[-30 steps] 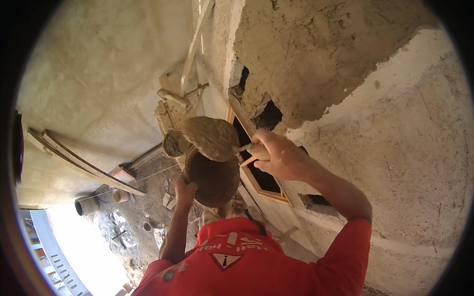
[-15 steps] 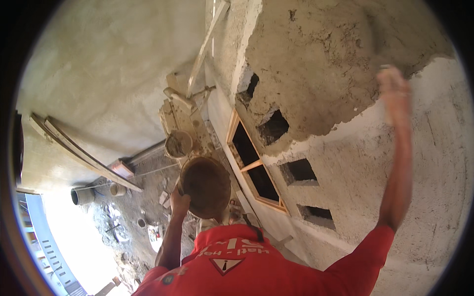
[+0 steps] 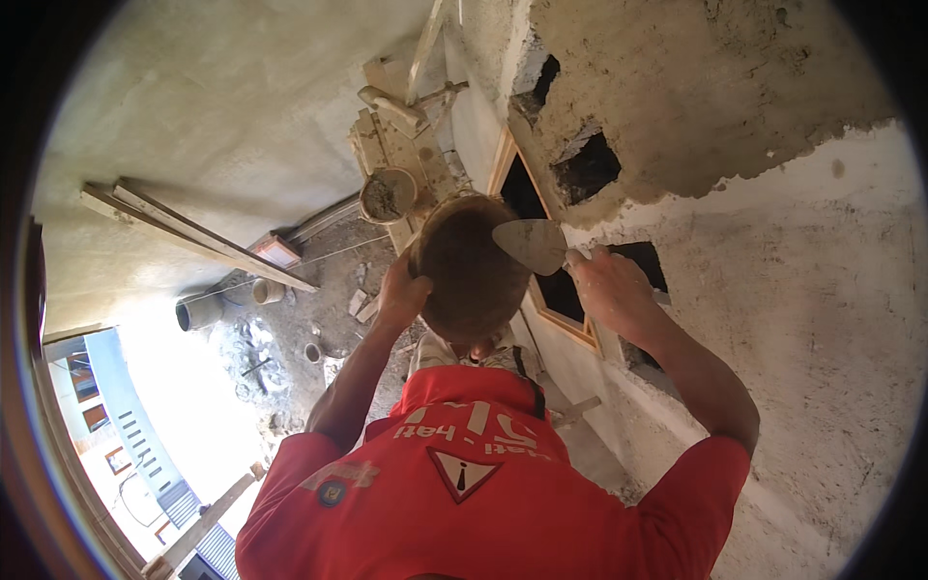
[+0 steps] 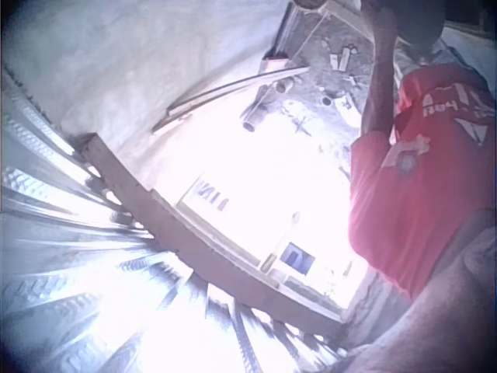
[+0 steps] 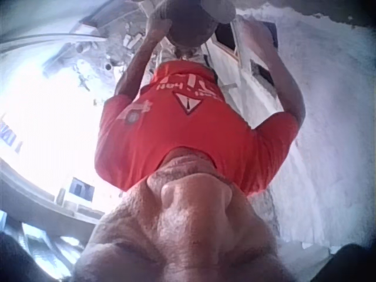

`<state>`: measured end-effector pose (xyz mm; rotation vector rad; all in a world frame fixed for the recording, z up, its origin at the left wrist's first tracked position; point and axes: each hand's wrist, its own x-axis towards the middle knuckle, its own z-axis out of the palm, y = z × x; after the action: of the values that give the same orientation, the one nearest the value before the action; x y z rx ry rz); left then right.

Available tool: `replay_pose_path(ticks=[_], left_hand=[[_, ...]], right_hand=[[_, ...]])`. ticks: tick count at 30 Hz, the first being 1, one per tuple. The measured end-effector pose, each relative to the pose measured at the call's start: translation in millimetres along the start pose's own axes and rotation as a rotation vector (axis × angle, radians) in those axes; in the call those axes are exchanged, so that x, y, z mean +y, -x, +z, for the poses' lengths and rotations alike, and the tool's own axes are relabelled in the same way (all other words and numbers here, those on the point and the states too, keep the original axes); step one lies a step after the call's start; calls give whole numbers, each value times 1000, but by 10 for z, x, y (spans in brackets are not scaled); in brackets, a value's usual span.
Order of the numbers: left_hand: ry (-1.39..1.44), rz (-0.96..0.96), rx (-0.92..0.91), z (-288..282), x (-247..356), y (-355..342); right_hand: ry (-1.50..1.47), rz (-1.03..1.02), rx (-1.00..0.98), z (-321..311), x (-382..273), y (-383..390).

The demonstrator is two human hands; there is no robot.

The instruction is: The person applies plaster to a wall around a window frame by scooping mortar from a bucket and smoothing it into gaps and onto the surface.

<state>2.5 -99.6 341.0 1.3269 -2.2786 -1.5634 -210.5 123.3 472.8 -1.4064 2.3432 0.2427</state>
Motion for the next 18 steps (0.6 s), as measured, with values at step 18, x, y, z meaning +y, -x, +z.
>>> replay_pose_path(ticks=[18], left_hand=[[51,112,-71,101,536,184]], right_hand=[[-759,-46,173,1393,16,83]])
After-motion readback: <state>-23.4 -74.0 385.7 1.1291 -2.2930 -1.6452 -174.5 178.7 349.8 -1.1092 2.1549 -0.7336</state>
